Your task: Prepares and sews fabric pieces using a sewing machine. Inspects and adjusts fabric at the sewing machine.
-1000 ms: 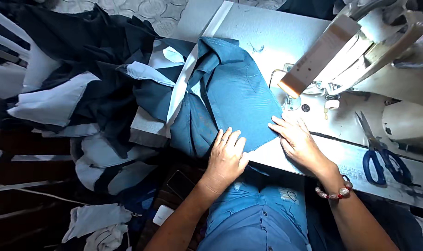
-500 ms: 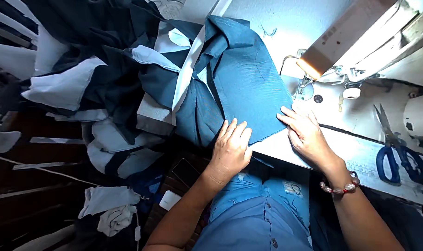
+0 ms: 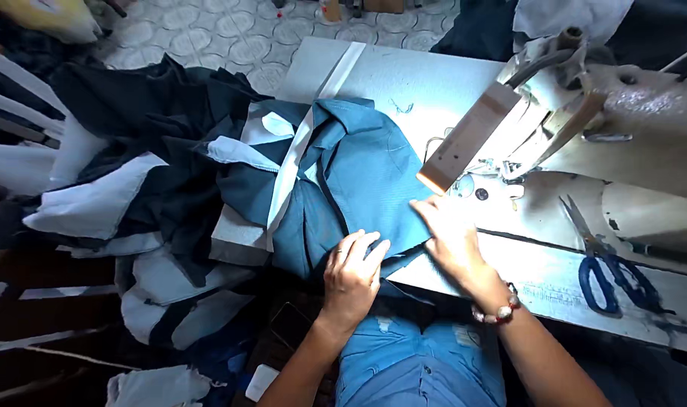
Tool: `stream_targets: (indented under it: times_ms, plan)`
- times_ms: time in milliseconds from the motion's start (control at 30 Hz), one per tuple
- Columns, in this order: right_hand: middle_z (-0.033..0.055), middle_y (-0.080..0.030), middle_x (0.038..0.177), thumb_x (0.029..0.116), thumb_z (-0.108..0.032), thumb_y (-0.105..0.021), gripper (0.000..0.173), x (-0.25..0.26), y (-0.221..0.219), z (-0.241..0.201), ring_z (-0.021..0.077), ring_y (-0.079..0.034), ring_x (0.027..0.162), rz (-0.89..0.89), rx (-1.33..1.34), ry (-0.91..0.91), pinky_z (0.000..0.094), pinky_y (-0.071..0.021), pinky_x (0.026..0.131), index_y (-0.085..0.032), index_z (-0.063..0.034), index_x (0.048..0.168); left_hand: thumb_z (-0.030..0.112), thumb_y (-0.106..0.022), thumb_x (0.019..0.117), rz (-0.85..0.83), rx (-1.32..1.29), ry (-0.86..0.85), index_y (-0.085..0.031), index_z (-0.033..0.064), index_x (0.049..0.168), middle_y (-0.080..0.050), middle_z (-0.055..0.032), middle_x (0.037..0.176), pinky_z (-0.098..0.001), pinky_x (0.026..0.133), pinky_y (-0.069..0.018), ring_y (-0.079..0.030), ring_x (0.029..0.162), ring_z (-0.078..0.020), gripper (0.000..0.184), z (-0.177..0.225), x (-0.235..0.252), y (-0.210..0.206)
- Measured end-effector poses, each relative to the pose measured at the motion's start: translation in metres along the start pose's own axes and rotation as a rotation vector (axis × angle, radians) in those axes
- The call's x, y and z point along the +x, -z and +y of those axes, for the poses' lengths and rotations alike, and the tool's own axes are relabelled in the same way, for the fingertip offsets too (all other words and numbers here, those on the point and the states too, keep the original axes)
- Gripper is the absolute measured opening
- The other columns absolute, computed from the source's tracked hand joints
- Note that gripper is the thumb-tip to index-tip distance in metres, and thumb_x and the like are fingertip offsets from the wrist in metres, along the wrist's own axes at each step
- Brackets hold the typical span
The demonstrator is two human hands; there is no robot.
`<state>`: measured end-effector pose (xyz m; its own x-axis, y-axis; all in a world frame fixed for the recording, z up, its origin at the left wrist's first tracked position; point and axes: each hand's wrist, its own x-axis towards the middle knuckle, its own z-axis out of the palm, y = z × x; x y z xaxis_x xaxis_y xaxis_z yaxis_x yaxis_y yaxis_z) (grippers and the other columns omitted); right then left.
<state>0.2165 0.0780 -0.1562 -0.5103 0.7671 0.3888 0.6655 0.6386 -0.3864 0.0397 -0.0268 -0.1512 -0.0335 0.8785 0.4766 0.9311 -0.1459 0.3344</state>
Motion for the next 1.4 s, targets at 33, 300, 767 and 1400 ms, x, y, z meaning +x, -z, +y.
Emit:
stream_targets:
  times_ms: [33, 300, 767, 1400]
  plan:
    - [0.0226, -0.071, 0.105, 0.0702, 0.011, -0.075, 0.046, 0.004, 0.007, 0.008, 0.0453, -0.066, 0.101, 0.062, -0.049, -0.064, 0.0632, -0.0486, 0.085, -0.076, -0.0047, 0.113, 0.006, -0.065, 0.0845, -0.017, 0.031, 0.020, -0.081, 0.0111, 0.106, -0.074, -0.0167, 0.114, -0.0509, 0.086, -0.0572, -0.068, 0.111, -0.0413, 0.027, -0.002, -0.001, 0.007]
    - [0.0292, -0.068, 0.100, 0.0731, 0.007, -0.069, 0.029, -0.012, 0.000, 0.014, 0.0473, -0.069, 0.090, 0.156, -0.089, -0.052, 0.0585, -0.0543, 0.075, -0.070, 0.0080, 0.102, -0.005, -0.051, 0.0971, -0.075, -1.177, 0.610, -0.068, 0.0017, 0.099, -0.073, -0.0012, 0.098, -0.0272, 0.082, -0.0622, -0.072, 0.089, -0.0082, 0.019, -0.011, 0.013, 0.034]
    - [0.0086, -0.072, 0.096, 0.1092, -0.031, -0.031, 0.038, 0.017, 0.011, -0.021, 0.0209, -0.071, 0.093, 0.040, 2.034, -1.014, 0.0404, -0.0595, 0.084, -0.063, -0.0118, 0.107, 0.016, -0.036, 0.1092, 0.105, -1.515, 1.065, -0.062, 0.0068, 0.105, -0.072, -0.0031, 0.089, -0.0270, 0.076, -0.0606, -0.071, 0.083, -0.0101, 0.028, -0.015, 0.035, 0.023]
    - [-0.0048, -0.074, 0.078, 0.0920, 0.000, -0.055, 0.026, 0.021, 0.070, 0.003, 0.0005, -0.069, 0.070, -0.631, 1.648, -0.778, 0.0176, -0.0576, 0.064, -0.069, -0.0205, 0.084, 0.035, -0.070, 0.0934, -0.794, -2.037, 0.666, -0.076, 0.0244, 0.102, -0.077, 0.0033, 0.098, -0.0240, 0.083, -0.0597, -0.073, 0.091, -0.0049, 0.015, -0.046, 0.046, 0.015]
